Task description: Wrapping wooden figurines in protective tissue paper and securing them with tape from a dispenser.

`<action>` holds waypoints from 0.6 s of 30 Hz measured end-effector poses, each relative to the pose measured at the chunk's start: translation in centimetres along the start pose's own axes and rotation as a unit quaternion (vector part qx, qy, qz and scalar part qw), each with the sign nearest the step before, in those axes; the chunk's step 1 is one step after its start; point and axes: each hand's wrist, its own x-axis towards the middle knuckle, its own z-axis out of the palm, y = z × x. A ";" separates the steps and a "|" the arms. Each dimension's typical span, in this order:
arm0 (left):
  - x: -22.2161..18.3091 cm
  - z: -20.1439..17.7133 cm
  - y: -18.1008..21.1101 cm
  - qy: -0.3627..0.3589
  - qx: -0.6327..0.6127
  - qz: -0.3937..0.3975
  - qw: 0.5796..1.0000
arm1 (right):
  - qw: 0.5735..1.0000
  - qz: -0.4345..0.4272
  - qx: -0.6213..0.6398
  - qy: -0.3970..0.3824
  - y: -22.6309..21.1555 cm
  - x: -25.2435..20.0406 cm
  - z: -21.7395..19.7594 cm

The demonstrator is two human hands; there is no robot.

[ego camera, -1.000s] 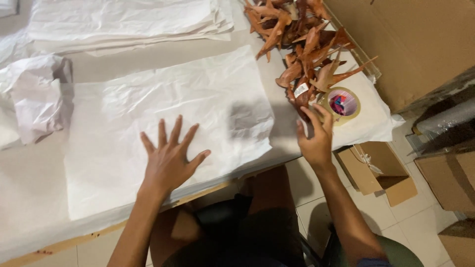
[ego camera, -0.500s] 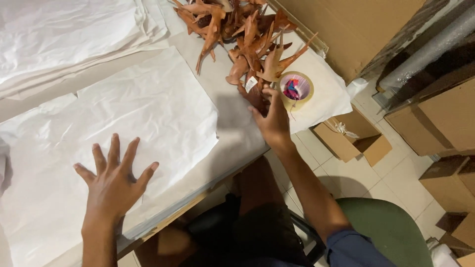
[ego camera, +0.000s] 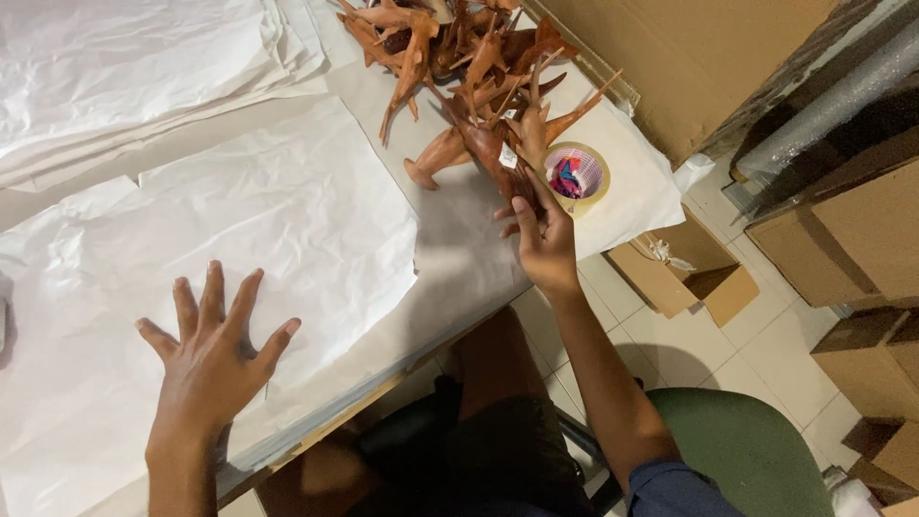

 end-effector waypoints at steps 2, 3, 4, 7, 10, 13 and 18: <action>0.0 0.0 0.0 0.002 0.000 0.010 1.000 | 1.000 0.010 0.005 0.016 0.0 -0.1 0.3; 0.1 -0.2 0.0 0.002 0.000 0.010 1.000 | 1.000 0.011 0.005 0.016 0.3 -0.2 0.3; 0.2 -0.3 0.1 -0.005 0.003 0.012 1.000 | 1.000 -0.004 0.001 0.029 0.5 -0.4 0.4; 0.6 -0.9 0.5 -0.014 -0.009 0.012 1.000 | 0.998 -0.053 -0.017 0.034 1.1 -1.4 0.8; 1.6 -2.3 2.6 -0.045 -0.027 0.004 0.999 | 0.990 -0.126 -0.058 0.028 0.5 -2.7 1.3; 3.5 -2.8 5.1 -0.030 -0.029 0.047 0.998 | 0.974 -0.198 -0.107 0.025 0.2 -3.2 1.6; 11.4 3.8 9.4 0.142 -0.081 0.191 0.968 | 0.956 -0.252 -0.142 0.049 1.4 -3.0 2.0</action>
